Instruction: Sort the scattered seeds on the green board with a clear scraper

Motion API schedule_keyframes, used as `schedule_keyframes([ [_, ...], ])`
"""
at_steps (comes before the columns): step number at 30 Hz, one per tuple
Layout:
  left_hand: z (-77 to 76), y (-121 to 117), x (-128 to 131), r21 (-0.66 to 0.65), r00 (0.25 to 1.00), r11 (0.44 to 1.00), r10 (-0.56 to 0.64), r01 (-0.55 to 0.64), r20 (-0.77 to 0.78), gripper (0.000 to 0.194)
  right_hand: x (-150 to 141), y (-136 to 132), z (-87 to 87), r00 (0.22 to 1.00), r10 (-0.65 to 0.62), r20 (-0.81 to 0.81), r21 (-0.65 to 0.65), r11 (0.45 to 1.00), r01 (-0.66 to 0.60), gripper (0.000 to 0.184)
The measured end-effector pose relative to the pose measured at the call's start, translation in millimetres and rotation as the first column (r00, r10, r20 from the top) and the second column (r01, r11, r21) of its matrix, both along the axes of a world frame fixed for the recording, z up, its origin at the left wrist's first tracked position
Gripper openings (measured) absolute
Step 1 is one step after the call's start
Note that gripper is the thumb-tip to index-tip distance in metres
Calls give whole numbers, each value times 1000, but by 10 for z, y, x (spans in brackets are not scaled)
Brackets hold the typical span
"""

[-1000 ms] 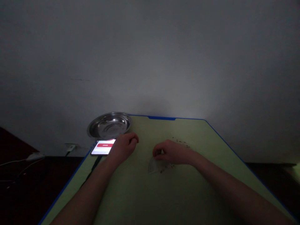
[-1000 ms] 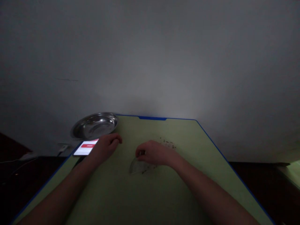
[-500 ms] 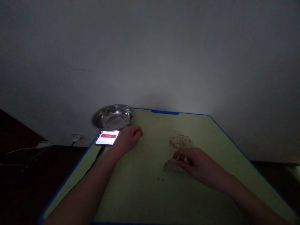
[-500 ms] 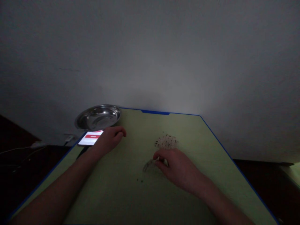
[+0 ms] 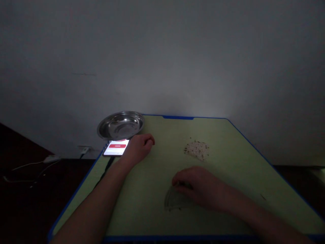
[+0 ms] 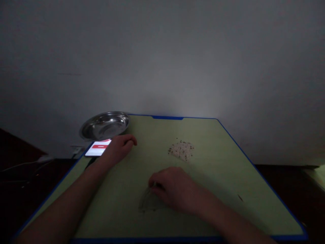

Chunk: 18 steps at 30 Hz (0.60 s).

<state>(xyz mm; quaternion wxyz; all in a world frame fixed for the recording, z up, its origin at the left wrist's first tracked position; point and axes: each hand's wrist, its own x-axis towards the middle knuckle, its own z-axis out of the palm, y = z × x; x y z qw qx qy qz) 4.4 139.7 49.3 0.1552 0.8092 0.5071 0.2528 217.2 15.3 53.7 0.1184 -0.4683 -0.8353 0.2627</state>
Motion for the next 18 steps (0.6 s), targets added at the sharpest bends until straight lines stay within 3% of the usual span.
schedule_keyframes([
  [6,-17,-5,4,-1,1000,1000,-6,6,2,29,15,-249,-13,999,25,-40,-92,995,-28,13],
  [13,-16,-4,16,0,1000,1000,-11,11,-5,29,88,-453,-16,993,-105,-55,-159,983,95,14],
  [18,-9,-2,19,-6,1000,1000,-18,18,7,29,308,-591,36,981,-184,-66,-130,976,174,16],
])
